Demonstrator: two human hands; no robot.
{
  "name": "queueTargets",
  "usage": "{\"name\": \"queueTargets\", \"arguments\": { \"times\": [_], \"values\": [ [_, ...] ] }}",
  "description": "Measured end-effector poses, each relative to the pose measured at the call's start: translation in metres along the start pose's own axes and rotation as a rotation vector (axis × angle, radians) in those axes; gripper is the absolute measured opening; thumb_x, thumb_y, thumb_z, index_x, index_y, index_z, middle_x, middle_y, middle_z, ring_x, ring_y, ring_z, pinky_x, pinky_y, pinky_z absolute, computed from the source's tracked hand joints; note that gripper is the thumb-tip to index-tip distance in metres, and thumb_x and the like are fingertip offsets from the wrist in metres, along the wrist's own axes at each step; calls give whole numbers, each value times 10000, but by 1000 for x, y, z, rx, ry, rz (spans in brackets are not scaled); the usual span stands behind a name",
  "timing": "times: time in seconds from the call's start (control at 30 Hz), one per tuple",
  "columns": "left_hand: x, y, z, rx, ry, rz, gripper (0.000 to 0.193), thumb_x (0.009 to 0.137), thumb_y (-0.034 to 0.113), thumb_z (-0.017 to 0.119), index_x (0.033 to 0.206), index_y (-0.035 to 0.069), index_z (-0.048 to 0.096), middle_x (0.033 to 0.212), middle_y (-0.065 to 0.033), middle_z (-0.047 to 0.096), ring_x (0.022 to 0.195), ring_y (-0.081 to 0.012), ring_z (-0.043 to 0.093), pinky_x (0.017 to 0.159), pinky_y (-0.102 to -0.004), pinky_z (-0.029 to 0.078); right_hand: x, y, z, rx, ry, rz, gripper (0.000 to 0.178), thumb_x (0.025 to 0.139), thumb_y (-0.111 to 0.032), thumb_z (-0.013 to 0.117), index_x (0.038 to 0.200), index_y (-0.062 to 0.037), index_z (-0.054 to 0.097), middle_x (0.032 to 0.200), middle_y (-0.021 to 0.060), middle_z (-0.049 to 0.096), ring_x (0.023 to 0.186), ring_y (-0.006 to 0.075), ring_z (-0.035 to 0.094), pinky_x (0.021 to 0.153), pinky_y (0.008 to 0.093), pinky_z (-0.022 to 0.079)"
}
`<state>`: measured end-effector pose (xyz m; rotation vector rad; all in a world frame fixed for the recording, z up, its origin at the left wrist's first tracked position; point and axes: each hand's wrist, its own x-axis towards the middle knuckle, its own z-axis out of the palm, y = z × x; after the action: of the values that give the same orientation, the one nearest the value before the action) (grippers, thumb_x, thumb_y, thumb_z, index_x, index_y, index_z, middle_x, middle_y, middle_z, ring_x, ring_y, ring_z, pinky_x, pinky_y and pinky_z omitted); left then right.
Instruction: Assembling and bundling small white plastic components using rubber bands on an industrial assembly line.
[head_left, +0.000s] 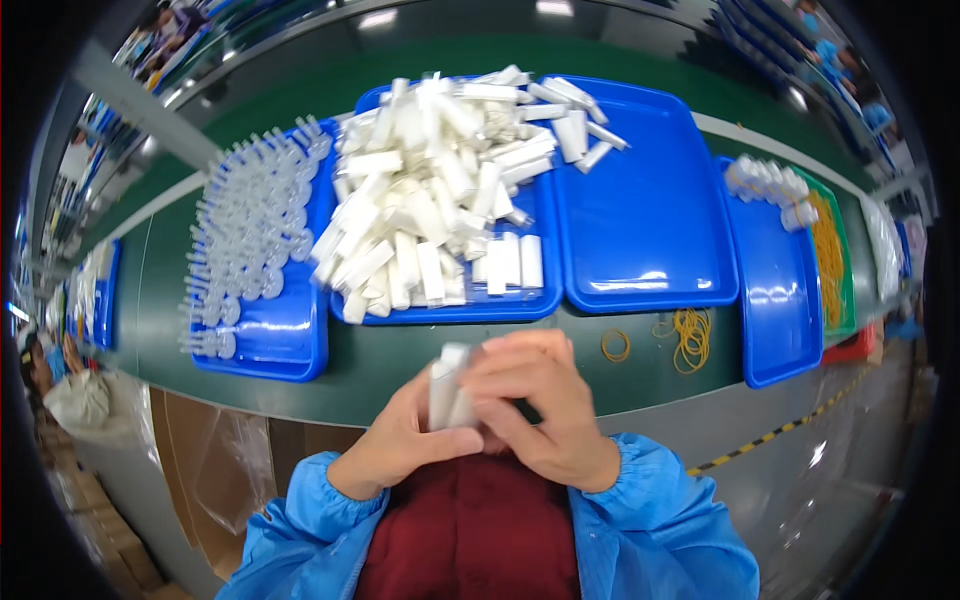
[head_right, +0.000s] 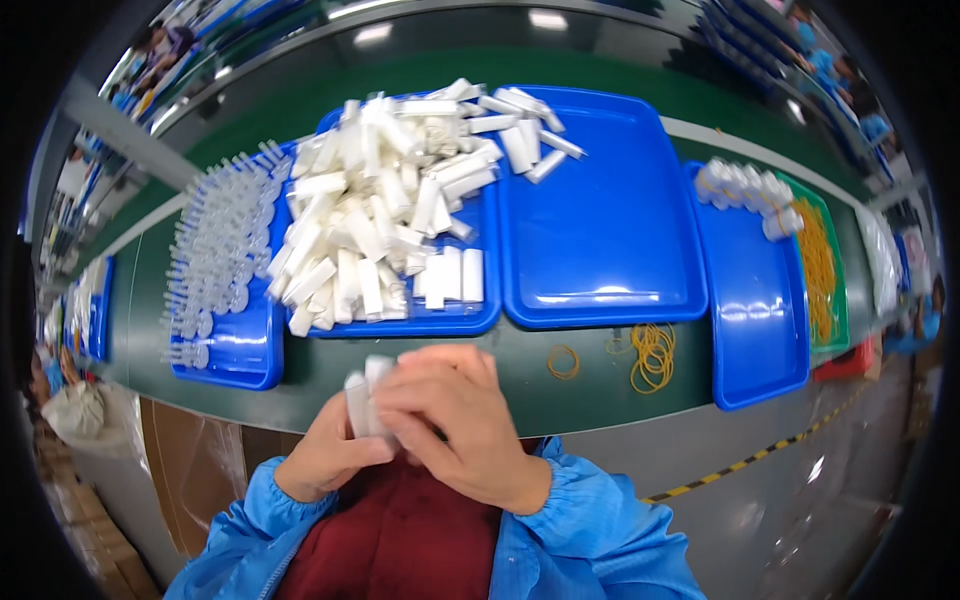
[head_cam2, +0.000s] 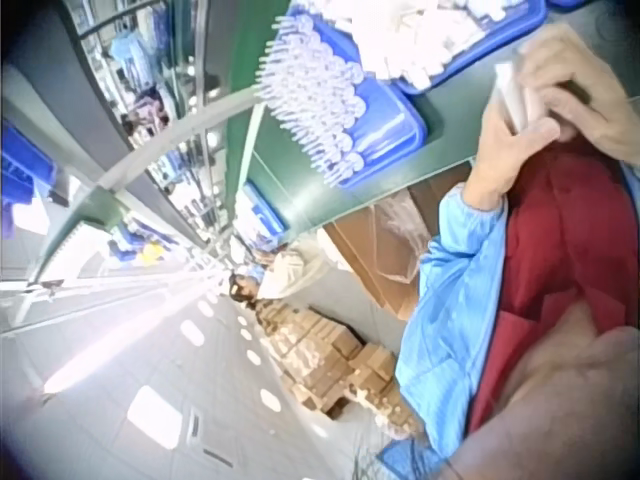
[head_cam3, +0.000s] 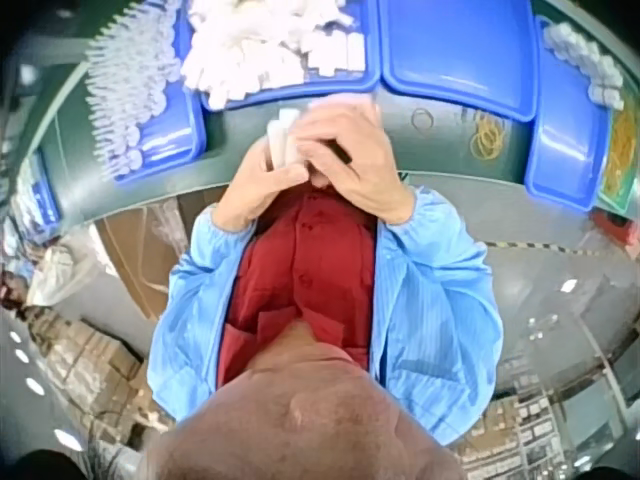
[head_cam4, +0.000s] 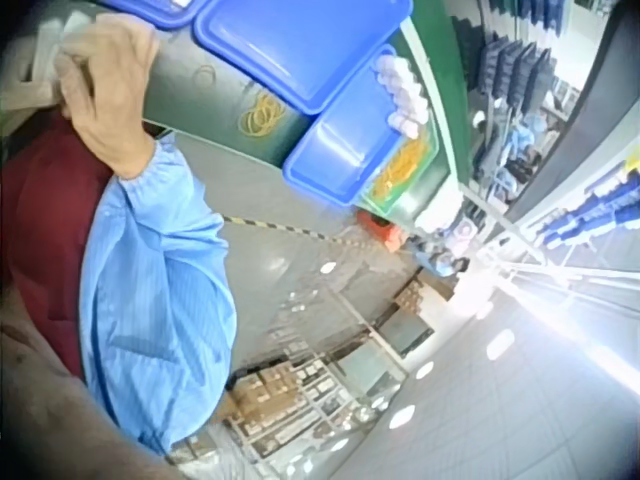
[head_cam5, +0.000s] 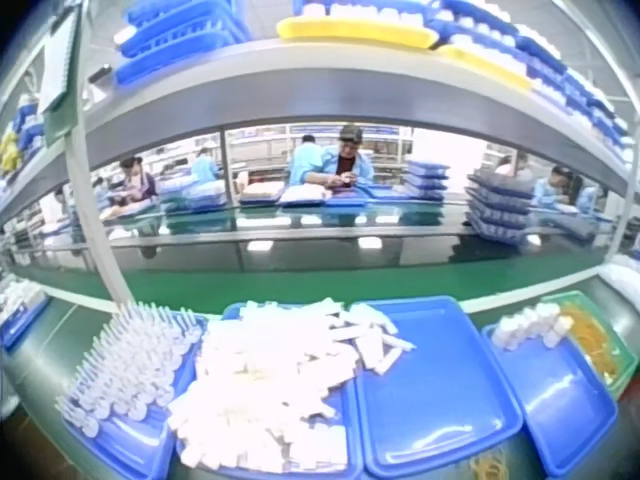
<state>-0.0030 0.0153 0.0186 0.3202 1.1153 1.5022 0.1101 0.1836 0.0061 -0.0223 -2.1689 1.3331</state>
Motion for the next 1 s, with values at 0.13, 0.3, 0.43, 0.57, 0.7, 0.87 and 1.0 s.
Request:
{"name": "queueTargets", "arguments": {
  "times": [0.13, 0.3, 0.43, 0.57, 0.7, 0.87, 1.0],
  "values": [
    [9, -11, -9, -72, -48, -215, 421, 974, 137, 663, 1339, -10, 515, 1226, -84, 600, 1152, -165, 596, 946, -340, 516, 1, -15, -4, -203, -95, -69, 581, 790, -261, 797, 1281, -8, 614, 1347, 149, 572, 1234, 317, 532, 1043, 463, 419],
    [16, -19, 23, -173, -16, -243, 426, 997, 149, 641, 1365, -9, 495, 1266, -89, 594, 1185, -197, 596, 989, -369, 511, -23, -5, -15, -305, -220, -46, 834, 661, -285, 860, 1363, 13, 522, 1394, 172, 558, 1222, 355, 571, 1049, 496, 445],
    [20, -27, 26, -237, -63, -356, 373, 980, 128, 664, 1302, -3, 527, 1188, -97, 626, 1109, -190, 631, 922, -354, 540, -34, -4, -22, -164, -208, 32, 765, 687, -266, 865, 1345, -21, 560, 1350, 146, 606, 1204, 345, 577, 1026, 469, 448],
    [22, -27, 22, 20, 11, -253, 181, 937, 109, 718, 1025, 31, 581, 823, -44, 638, 733, -130, 627, 652, -278, 524, -40, 13, -62, -306, -11, 150, 522, 802, -246, 813, 1256, -60, 637, 1229, 125, 661, 1101, 311, 596, 902, 397, 436],
    [25, -18, 27, 318, 116, -181, 175, 900, 103, 759, 956, 39, 607, 741, -16, 627, 632, -84, 595, 562, -232, 486, -46, 43, -72, -854, 260, 339, 197, 860, -167, 750, 1013, -75, 666, 902, 82, 620, 855, 280, 562, 778, 400, 401],
    [24, -16, 30, 509, 212, 23, 199, 867, 105, 794, 917, 29, 617, 714, -18, 635, 588, -73, 584, 521, -219, 463, -46, 45, -76, -522, 316, 429, 118, 880, -109, 711, 928, -60, 615, 882, 85, 589, 854, 279, 550, 781, 393, 401],
    [24, -18, 19, 434, 210, -33, 197, 868, 108, 793, 884, 22, 617, 684, -33, 643, 563, -83, 600, 502, -224, 468, -42, 41, -82, -525, 303, 363, 114, 870, -88, 707, 907, -65, 602, 893, 83, 589, 878, 299, 545, 770, 413, 403]
  ]
}}
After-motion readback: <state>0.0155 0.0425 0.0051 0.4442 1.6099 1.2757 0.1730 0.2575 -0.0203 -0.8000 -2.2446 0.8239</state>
